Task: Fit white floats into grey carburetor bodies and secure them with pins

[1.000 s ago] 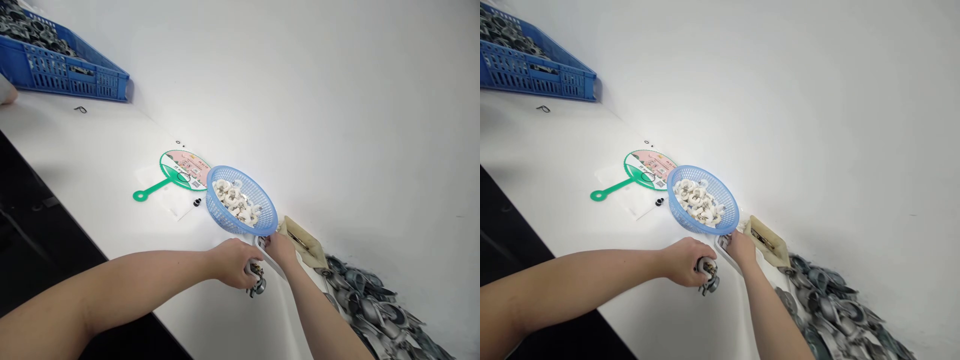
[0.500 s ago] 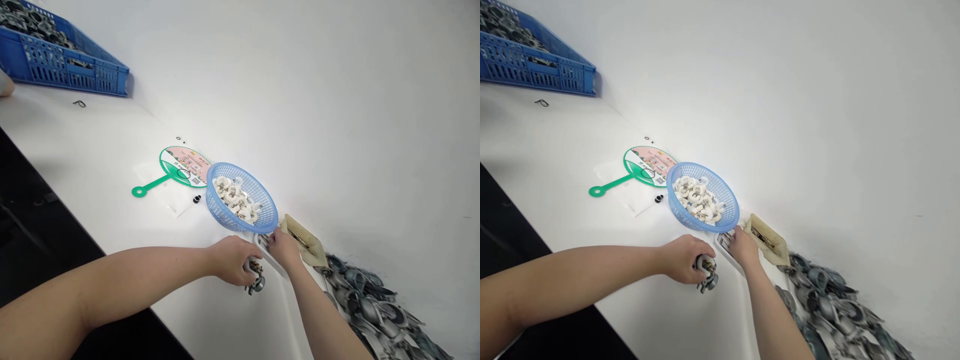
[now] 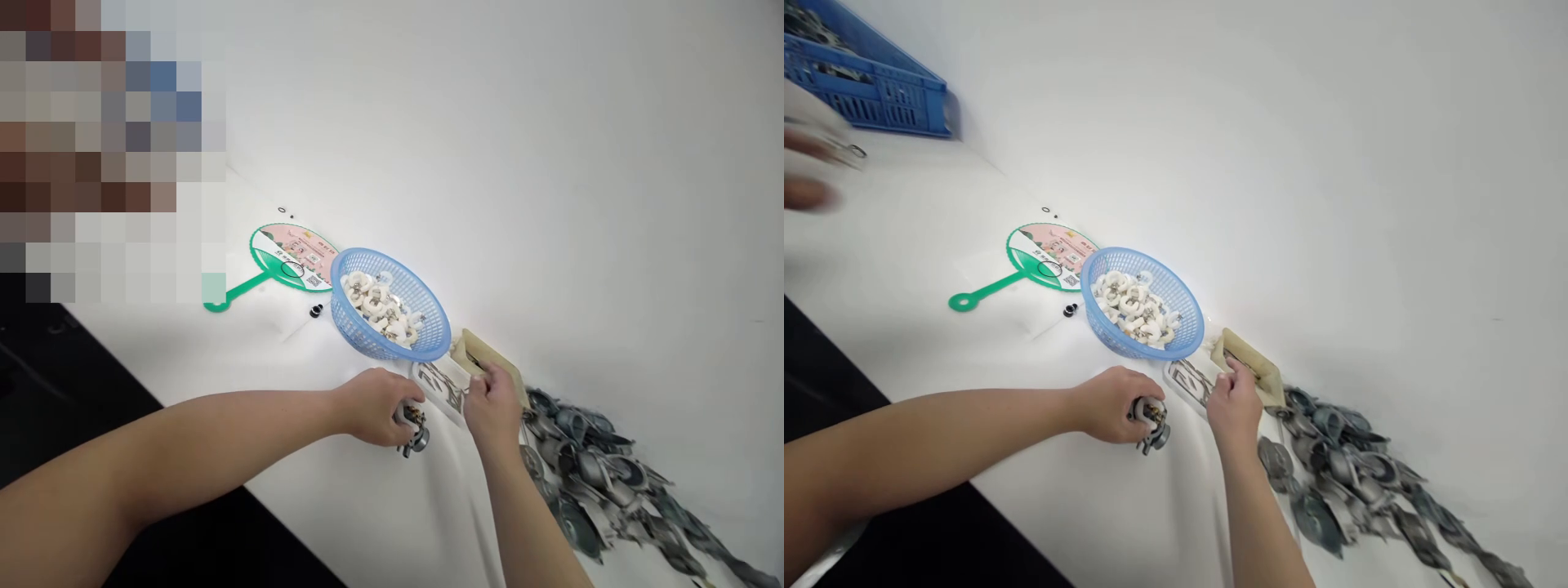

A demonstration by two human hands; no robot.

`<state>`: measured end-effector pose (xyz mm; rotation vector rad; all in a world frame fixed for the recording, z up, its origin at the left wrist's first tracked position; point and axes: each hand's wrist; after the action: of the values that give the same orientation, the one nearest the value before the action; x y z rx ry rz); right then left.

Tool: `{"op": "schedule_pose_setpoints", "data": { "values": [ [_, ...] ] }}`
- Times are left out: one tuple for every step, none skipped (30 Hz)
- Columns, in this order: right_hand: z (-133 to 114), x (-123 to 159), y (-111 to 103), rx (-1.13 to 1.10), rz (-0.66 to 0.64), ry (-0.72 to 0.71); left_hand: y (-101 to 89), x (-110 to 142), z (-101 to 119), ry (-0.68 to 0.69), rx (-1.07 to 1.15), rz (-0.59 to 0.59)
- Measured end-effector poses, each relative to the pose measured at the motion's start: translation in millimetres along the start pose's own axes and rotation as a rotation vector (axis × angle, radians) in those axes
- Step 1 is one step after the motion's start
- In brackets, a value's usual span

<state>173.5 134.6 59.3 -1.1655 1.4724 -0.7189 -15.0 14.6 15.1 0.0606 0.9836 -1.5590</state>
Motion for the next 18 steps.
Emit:
{"op": "schedule_pose_setpoints", "data": {
  "values": [
    [2, 15, -3, -0.121, 0.029, 0.052, 0.7, 1, 0, 0.004, 0.0, 0.014],
    [2, 31, -6, -0.253, 0.041, 0.103, 1.3, 2, 1, 0.01, -0.001, 0.027],
    [2, 48, -8, -0.382, 0.03, 0.152, 1.9, 3, 2, 0.017, -0.002, 0.039],
    [0, 63, -10, -0.497, 0.004, 0.2, 2.3, 4, 3, 0.02, -0.002, 0.049],
    [-3, 78, -10, -0.611, -0.028, 0.252, 2.7, 5, 4, 0.02, -0.001, 0.057],
    [-8, 90, -11, -0.72, -0.058, 0.304, 2.9, 6, 6, 0.017, -0.001, 0.062],
    [-13, 100, -11, -0.82, -0.08, 0.354, 3.1, 7, 7, 0.012, -0.002, 0.065],
    [-19, 108, -11, -0.907, -0.09, 0.393, 3.3, 7, 9, 0.007, -0.008, 0.066],
    [-26, 114, -12, -0.977, -0.082, 0.422, 3.6, 8, 10, 0.006, -0.016, 0.068],
    [-34, 119, -14, -1.035, -0.062, 0.438, 3.8, 9, 11, 0.008, -0.025, 0.071],
    [-42, 125, -16, -1.084, -0.033, 0.449, 4.1, 9, 11, 0.012, -0.034, 0.073],
    [-50, 131, -19, -1.133, -0.009, 0.461, 4.4, 9, 12, 0.014, -0.042, 0.073],
    [-58, 138, -24, -1.19, -0.005, 0.475, 4.8, 9, 12, 0.012, -0.053, 0.074],
    [-67, 147, -29, -1.261, -0.038, 0.487, 5.1, 9, 12, 0.006, -0.063, 0.072],
    [-75, 157, -36, -1.341, -0.115, 0.493, 5.4, 9, 11, 0.002, -0.073, 0.07],
    [-82, 169, -44, -1.417, -0.215, 0.49, 5.7, 8, 11, -0.001, -0.08, 0.067],
    [-88, 180, -53, -1.47, -0.33, 0.472, 5.9, 8, 11, -0.002, -0.085, 0.065],
    [-93, 192, -63, -1.49, -0.405, 0.46, 6.0, 9, 10, -0.002, -0.087, 0.065]
  ]
}}
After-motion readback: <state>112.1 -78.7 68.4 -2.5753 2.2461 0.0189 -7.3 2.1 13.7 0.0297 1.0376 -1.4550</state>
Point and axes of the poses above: each hand's wrist, its own x-axis away from the middle knuckle, its own y-axis out of the palm, z = x × y, and after that the axes turned 10 degrees about y, right-handed
